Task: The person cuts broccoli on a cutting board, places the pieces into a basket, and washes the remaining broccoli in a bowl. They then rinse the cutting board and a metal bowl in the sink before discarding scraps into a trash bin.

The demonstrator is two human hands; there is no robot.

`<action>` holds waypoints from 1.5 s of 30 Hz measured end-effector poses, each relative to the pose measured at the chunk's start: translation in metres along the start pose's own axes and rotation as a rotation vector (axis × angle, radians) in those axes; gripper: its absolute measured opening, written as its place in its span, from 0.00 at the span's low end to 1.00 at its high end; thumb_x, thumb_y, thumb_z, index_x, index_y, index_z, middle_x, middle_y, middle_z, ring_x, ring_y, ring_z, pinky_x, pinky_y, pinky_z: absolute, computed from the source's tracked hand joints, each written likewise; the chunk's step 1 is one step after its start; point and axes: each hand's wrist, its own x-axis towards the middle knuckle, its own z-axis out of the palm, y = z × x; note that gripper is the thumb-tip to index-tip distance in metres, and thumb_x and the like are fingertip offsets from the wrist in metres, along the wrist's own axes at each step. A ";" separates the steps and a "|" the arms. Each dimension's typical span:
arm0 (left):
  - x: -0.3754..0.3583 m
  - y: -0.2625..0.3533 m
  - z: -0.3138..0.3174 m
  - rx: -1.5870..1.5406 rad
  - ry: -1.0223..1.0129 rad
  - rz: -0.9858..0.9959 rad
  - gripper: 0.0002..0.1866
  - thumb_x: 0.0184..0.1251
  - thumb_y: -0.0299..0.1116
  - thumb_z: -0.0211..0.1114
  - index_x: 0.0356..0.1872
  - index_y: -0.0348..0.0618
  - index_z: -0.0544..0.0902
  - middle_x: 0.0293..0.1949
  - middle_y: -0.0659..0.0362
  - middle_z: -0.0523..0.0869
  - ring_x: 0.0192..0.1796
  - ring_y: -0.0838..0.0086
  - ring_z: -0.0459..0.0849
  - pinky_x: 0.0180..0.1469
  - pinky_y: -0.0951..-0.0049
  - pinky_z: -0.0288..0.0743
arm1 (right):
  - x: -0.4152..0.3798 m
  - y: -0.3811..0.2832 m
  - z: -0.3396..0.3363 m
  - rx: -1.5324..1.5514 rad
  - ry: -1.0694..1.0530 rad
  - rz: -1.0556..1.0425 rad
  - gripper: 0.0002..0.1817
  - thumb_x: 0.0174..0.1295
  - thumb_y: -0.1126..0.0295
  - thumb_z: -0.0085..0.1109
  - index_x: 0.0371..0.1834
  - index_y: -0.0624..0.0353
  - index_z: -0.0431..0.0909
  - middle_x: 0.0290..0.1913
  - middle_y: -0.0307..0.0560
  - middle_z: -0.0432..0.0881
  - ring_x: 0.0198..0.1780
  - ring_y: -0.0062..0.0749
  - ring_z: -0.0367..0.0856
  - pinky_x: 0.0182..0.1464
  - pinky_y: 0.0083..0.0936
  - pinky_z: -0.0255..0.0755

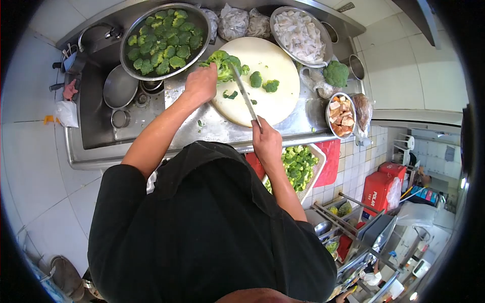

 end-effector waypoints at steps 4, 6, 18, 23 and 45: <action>-0.002 0.000 -0.013 -0.027 -0.038 0.002 0.31 0.52 0.31 0.70 0.57 0.28 0.71 0.46 0.39 0.86 0.52 0.47 0.85 0.53 0.53 0.80 | 0.006 0.011 0.018 -0.136 -0.077 0.030 0.16 0.73 0.59 0.52 0.54 0.55 0.81 0.35 0.64 0.86 0.39 0.63 0.85 0.43 0.53 0.77; -0.013 0.004 -0.026 -0.129 -0.090 -0.041 0.41 0.50 0.38 0.76 0.63 0.28 0.68 0.48 0.38 0.85 0.52 0.46 0.85 0.54 0.55 0.80 | -0.001 0.014 0.027 -0.065 -0.053 0.066 0.15 0.72 0.59 0.54 0.50 0.56 0.83 0.31 0.66 0.83 0.37 0.66 0.83 0.41 0.55 0.75; 0.003 -0.034 0.025 -1.382 -0.497 -0.405 0.13 0.64 0.35 0.69 0.42 0.35 0.84 0.32 0.57 0.86 0.21 0.83 0.76 0.20 0.79 0.78 | -0.024 0.064 0.018 0.159 -0.068 0.279 0.20 0.72 0.55 0.57 0.47 0.63 0.84 0.34 0.69 0.83 0.39 0.66 0.83 0.41 0.47 0.74; 0.001 -0.028 0.019 -1.235 -0.479 -0.368 0.09 0.62 0.33 0.68 0.31 0.36 0.83 0.23 0.63 0.80 0.18 0.86 0.71 0.18 0.78 0.75 | -0.023 0.043 0.003 0.085 -0.036 0.238 0.18 0.73 0.57 0.54 0.52 0.59 0.82 0.34 0.70 0.83 0.41 0.67 0.83 0.43 0.52 0.75; -0.001 -0.002 0.001 -0.318 -0.254 -0.221 0.16 0.52 0.34 0.70 0.35 0.29 0.87 0.38 0.37 0.88 0.42 0.49 0.89 0.47 0.57 0.83 | -0.006 0.004 -0.009 0.085 0.017 0.020 0.14 0.71 0.61 0.57 0.51 0.57 0.84 0.32 0.67 0.84 0.39 0.64 0.84 0.41 0.51 0.76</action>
